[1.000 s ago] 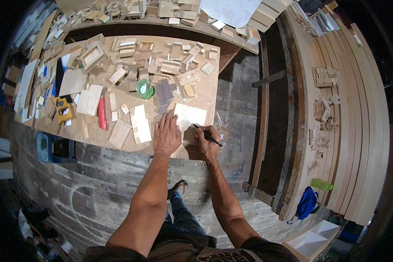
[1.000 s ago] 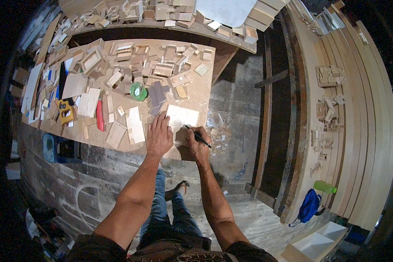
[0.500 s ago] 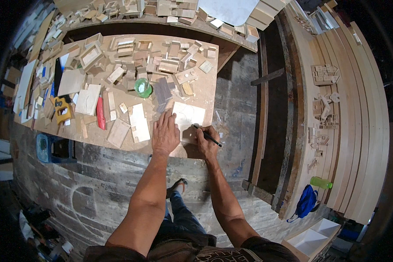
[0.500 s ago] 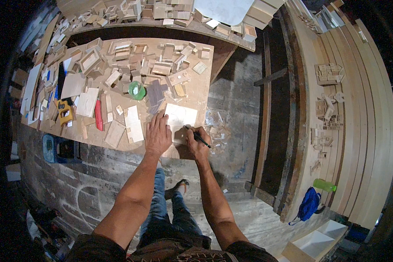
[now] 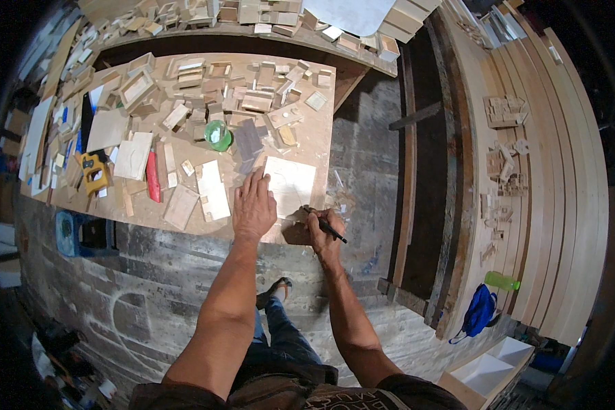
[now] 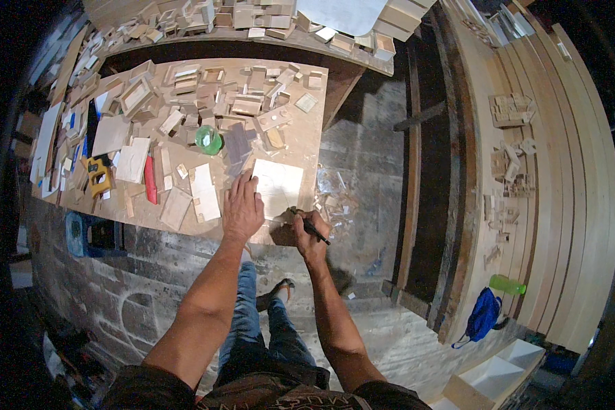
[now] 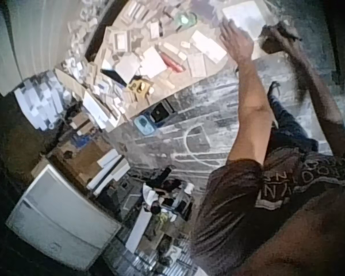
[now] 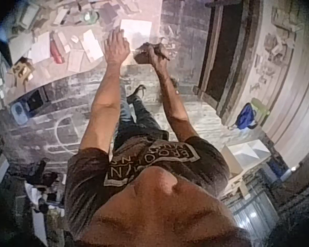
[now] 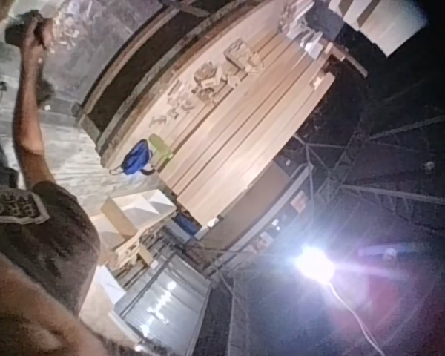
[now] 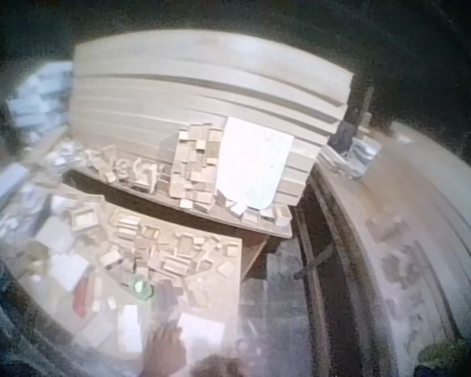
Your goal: The person marks a wood piece with a pencil, holds it against a wooden block on a workbench, and cuts a section off using a handsaw. They then place the cut wood piece onto a small wooden assembly.
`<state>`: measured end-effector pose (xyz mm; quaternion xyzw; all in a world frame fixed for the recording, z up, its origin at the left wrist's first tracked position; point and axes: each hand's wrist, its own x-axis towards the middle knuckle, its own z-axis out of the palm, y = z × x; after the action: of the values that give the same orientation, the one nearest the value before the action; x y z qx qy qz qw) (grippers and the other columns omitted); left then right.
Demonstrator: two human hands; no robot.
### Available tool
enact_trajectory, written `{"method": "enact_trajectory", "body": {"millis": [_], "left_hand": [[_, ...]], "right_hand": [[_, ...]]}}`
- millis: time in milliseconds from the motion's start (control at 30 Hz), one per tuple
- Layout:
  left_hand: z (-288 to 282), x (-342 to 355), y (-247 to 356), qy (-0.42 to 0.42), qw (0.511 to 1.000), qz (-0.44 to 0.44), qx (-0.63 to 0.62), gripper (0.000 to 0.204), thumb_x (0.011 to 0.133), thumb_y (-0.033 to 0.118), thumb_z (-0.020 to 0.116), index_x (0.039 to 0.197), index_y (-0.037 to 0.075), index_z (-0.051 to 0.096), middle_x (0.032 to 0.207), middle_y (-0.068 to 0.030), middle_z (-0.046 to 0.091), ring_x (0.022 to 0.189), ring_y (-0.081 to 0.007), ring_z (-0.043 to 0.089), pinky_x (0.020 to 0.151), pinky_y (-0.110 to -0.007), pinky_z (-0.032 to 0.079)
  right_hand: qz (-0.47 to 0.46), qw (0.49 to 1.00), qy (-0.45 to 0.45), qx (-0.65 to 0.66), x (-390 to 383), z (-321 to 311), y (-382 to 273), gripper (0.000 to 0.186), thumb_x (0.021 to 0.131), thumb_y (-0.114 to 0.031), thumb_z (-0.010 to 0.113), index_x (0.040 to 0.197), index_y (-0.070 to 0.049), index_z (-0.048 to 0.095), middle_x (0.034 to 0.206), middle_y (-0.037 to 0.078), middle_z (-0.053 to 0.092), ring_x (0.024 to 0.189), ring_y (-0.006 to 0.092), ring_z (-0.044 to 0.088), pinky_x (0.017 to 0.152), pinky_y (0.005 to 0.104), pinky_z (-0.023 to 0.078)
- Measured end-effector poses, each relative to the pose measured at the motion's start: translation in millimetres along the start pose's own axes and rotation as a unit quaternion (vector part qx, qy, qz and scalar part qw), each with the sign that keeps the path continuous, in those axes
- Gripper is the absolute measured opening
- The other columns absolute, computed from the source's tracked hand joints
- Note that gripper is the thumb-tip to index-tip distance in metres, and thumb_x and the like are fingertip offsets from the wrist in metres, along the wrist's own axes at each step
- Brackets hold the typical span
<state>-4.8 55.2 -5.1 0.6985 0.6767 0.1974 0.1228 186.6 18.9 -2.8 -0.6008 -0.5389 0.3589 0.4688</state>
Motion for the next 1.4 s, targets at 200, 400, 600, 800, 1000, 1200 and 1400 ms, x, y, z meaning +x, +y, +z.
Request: {"method": "enact_trajectory", "body": {"millis": [200, 400, 600, 800, 1000, 1200, 1400], "left_hand": [[-1.1, 0.3, 1.6, 0.0, 1.0, 0.004, -0.002, 0.043, 0.094, 0.015, 0.051, 0.135, 0.004, 0.048, 0.152, -0.0163, 0.045, 0.141, -0.0342, 0.041, 0.11, -0.051, 0.035], [-1.1, 0.5, 2.0, 0.004, 1.0, 0.009, 0.001, 0.043, 0.094, 0.015, 0.051, 0.135, 0.003, 0.049, 0.151, -0.0161, 0.045, 0.141, -0.034, 0.04, 0.11, -0.05, 0.034], [-2.3, 0.3, 0.6, -0.004, 1.0, 0.003, -0.001, 0.042, 0.094, 0.015, 0.051, 0.135, 0.003, 0.049, 0.151, -0.0163, 0.045, 0.142, -0.0339, 0.04, 0.111, -0.05, 0.034], [-2.1, 0.2, 1.2, -0.016, 1.0, -0.005, 0.002, 0.045, 0.095, 0.015, 0.053, 0.138, 0.003, 0.048, 0.153, -0.0139, 0.043, 0.144, -0.0302, 0.038, 0.11, -0.047, 0.034], [-1.3, 0.4, 0.7, -0.002, 1.0, 0.004, -0.003, 0.045, 0.094, 0.014, 0.055, 0.137, 0.003, 0.049, 0.152, -0.0136, 0.045, 0.143, -0.0302, 0.039, 0.109, -0.047, 0.035], [0.6, -0.2, -2.2, 0.007, 1.0, 0.008, -0.001, 0.045, 0.093, 0.013, 0.057, 0.136, 0.003, 0.049, 0.152, -0.0131, 0.045, 0.142, -0.0307, 0.041, 0.108, -0.047, 0.036], [3.4, -1.7, -4.8, 0.009, 1.0, 0.01, 0.015, 0.045, 0.093, 0.014, 0.057, 0.136, 0.004, 0.049, 0.152, -0.0127, 0.044, 0.143, -0.03, 0.04, 0.107, -0.047, 0.037]], "right_hand": [[0.02, 0.999, 0.002, 0.04, -18.0, -4.4, 18.2, 0.019, 0.095, -0.014, 0.069, 0.089, 0.003, 0.064, 0.07, 0.006, 0.066, 0.063, 0.0113, 0.061, 0.057, 0.0294, 0.049], [0.049, 0.997, 0.002, 0.062, -29.9, -7.8, 21.9, 0.019, 0.096, -0.014, 0.07, 0.09, 0.003, 0.065, 0.071, 0.006, 0.064, 0.064, 0.0093, 0.058, 0.057, 0.0289, 0.048], [0.079, 0.995, -0.002, 0.066, -31.5, -9.0, 15.0, 0.019, 0.095, -0.014, 0.071, 0.089, 0.003, 0.065, 0.072, 0.007, 0.065, 0.065, 0.0097, 0.057, 0.059, 0.0297, 0.048], [0.048, 0.998, 0.003, 0.046, -11.2, 5.9, 3.0, 0.019, 0.097, -0.014, 0.069, 0.096, 0.004, 0.065, 0.075, 0.007, 0.068, 0.067, 0.0106, 0.061, 0.061, 0.0282, 0.049], [0.049, 0.996, -0.057, 0.042, 24.2, 29.1, 2.8, 0.024, 0.098, -0.018, 0.069, 0.103, 0.005, 0.066, 0.079, 0.008, 0.07, 0.072, 0.0103, 0.064, 0.064, 0.0267, 0.052], [0.063, 0.992, -0.089, 0.06, 33.3, 33.6, 6.0, 0.024, 0.098, -0.019, 0.069, 0.104, 0.004, 0.067, 0.08, 0.007, 0.07, 0.073, 0.0099, 0.065, 0.065, 0.0272, 0.053], [0.043, 0.994, -0.09, 0.038, 35.6, 32.8, -15.3, 0.018, 0.097, -0.012, 0.067, 0.096, 0.006, 0.066, 0.076, 0.005, 0.066, 0.07, 0.0082, 0.056, 0.062, 0.0265, 0.048]]}}
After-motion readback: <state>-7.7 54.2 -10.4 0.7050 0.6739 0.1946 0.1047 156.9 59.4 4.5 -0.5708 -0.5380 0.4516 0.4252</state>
